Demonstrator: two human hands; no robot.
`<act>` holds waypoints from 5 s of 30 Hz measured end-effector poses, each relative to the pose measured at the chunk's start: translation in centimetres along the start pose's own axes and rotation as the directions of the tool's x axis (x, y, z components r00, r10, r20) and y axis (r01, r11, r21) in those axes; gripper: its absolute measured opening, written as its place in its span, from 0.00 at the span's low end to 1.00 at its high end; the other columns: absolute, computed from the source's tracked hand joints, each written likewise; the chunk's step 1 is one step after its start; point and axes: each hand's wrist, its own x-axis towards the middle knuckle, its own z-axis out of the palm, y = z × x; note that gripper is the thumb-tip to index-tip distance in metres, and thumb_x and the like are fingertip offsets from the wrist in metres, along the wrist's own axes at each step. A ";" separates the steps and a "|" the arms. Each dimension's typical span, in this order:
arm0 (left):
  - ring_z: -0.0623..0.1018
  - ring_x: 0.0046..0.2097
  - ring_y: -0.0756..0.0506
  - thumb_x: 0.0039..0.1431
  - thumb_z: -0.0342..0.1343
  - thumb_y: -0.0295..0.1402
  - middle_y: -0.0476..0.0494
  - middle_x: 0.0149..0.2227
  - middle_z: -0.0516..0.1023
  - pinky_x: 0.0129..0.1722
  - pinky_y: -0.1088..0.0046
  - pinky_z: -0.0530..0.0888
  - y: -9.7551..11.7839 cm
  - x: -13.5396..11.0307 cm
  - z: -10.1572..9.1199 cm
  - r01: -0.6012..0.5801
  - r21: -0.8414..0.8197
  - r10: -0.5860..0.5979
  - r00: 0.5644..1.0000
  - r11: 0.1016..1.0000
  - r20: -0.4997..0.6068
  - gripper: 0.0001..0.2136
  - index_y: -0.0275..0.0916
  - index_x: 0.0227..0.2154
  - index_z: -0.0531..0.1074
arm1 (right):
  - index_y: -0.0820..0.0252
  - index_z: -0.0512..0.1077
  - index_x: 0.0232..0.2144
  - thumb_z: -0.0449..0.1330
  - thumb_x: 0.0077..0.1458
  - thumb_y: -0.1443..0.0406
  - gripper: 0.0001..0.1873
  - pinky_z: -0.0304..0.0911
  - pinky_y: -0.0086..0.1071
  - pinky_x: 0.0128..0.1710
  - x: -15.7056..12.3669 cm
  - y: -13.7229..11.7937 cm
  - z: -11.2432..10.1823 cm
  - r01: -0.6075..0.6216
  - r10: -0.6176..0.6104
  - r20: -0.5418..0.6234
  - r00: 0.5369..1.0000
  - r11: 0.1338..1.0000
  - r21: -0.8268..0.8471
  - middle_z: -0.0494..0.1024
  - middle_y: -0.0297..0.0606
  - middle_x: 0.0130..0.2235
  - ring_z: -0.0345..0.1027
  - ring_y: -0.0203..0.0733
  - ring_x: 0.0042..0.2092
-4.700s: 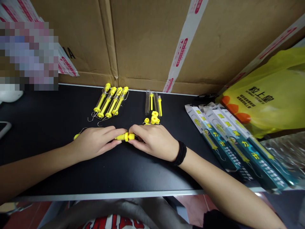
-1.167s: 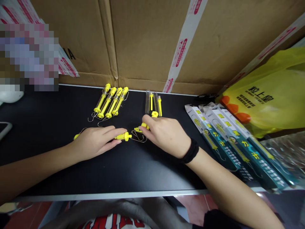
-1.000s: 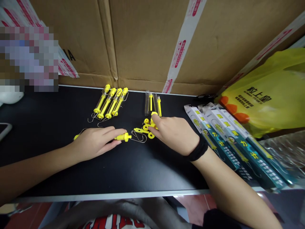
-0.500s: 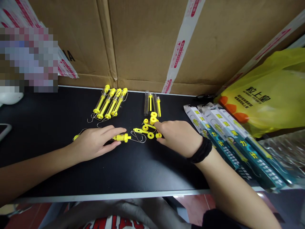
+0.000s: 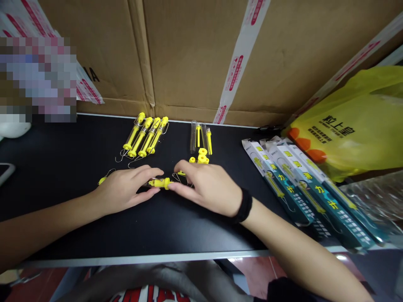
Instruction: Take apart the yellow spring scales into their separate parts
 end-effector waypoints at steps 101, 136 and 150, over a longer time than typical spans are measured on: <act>0.78 0.33 0.47 0.64 0.40 0.38 0.49 0.37 0.77 0.29 0.75 0.68 0.4 0.4 -1.9 0.178 -0.137 -0.161 0.979 0.975 0.124 0.12 0.40 0.45 0.60 | 0.61 0.69 0.35 0.51 0.60 0.63 0.09 0.58 0.29 0.29 0.0 -0.5 3.5 0.299 -0.285 -0.372 0.883 0.954 -0.021 0.73 0.35 0.28 0.66 0.35 0.29; 0.69 0.21 0.53 0.60 0.38 0.53 0.54 0.17 0.67 0.22 0.76 0.59 1.0 -0.2 -0.6 -0.215 -0.115 0.191 0.963 0.970 -0.187 0.24 0.38 0.23 0.64 | 0.59 0.65 0.45 0.49 0.58 0.72 0.13 0.67 0.24 0.32 -0.4 -1.2 4.5 0.484 -0.328 -0.465 0.822 0.832 0.270 0.78 0.37 0.34 0.73 0.33 0.33; 0.71 0.23 0.53 0.61 0.40 0.51 0.53 0.20 0.70 0.23 0.75 0.61 0.6 -0.1 -0.2 -0.242 -0.040 0.231 0.956 0.970 -0.179 0.22 0.38 0.24 0.64 | 0.60 0.64 0.39 0.46 0.60 0.69 0.09 0.59 0.26 0.26 0.0 -0.8 5.3 0.429 -0.339 -0.453 0.824 0.896 0.111 0.76 0.36 0.29 0.68 0.33 0.26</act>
